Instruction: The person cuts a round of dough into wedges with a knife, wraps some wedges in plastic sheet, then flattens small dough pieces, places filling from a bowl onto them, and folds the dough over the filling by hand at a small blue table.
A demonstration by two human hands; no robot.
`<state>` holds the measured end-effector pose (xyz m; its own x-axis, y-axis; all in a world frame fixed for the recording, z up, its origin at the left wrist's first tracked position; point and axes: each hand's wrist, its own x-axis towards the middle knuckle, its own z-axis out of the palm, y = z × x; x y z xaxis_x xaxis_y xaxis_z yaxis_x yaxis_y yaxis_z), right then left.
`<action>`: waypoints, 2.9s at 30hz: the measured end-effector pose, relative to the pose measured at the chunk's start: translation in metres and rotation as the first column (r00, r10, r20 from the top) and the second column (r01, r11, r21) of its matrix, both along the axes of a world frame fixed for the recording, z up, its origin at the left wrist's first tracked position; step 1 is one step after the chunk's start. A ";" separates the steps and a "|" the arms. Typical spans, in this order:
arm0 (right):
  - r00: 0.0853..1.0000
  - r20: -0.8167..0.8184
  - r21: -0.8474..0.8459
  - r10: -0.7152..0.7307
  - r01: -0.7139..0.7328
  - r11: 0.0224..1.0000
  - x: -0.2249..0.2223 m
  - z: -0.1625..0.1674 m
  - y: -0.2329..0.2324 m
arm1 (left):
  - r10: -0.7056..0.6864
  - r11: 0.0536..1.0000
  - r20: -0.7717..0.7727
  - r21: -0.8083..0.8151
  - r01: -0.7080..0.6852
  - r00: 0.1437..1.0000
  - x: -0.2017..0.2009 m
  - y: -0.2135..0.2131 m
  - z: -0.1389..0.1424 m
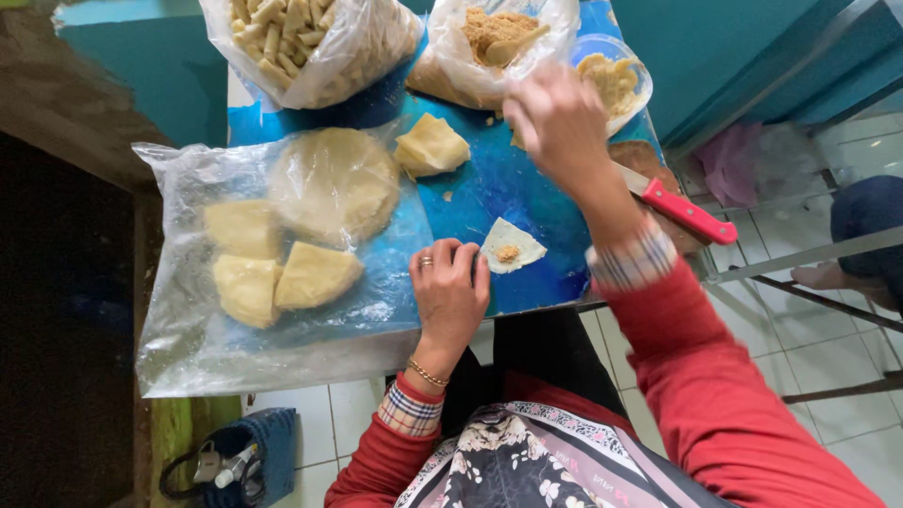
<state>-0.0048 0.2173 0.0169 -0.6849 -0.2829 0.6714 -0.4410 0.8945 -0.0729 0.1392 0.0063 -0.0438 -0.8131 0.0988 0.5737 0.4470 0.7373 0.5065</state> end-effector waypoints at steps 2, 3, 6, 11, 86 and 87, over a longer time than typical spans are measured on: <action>0.970 0.224 -0.107 0.091 -0.069 0.992 0.076 -0.003 0.009 | 0.045 0.998 -0.017 -0.043 -0.046 0.999 0.001 0.001 0.001; 0.952 0.307 -0.129 0.010 0.031 0.991 0.105 -0.008 0.007 | 0.047 0.997 0.010 -0.058 -0.046 0.999 0.002 0.001 0.002; 0.900 0.414 -0.129 -0.140 0.210 0.969 0.147 -0.023 -0.002 | 0.063 0.994 0.076 -0.095 -0.056 0.995 0.003 0.004 0.000; 0.896 0.425 -0.268 -0.129 0.261 0.927 0.154 -0.044 -0.011 | 0.096 0.993 0.105 -0.077 -0.088 0.990 0.000 0.012 -0.003; 0.965 0.200 -0.150 0.171 -0.142 0.978 0.150 -0.056 -0.015 | -0.180 0.978 0.431 0.177 0.113 0.884 -0.034 0.022 -0.002; 0.965 0.204 -0.172 0.165 -0.131 0.976 0.151 -0.055 -0.016 | -0.187 0.976 0.371 0.174 0.129 0.910 -0.032 0.021 -0.002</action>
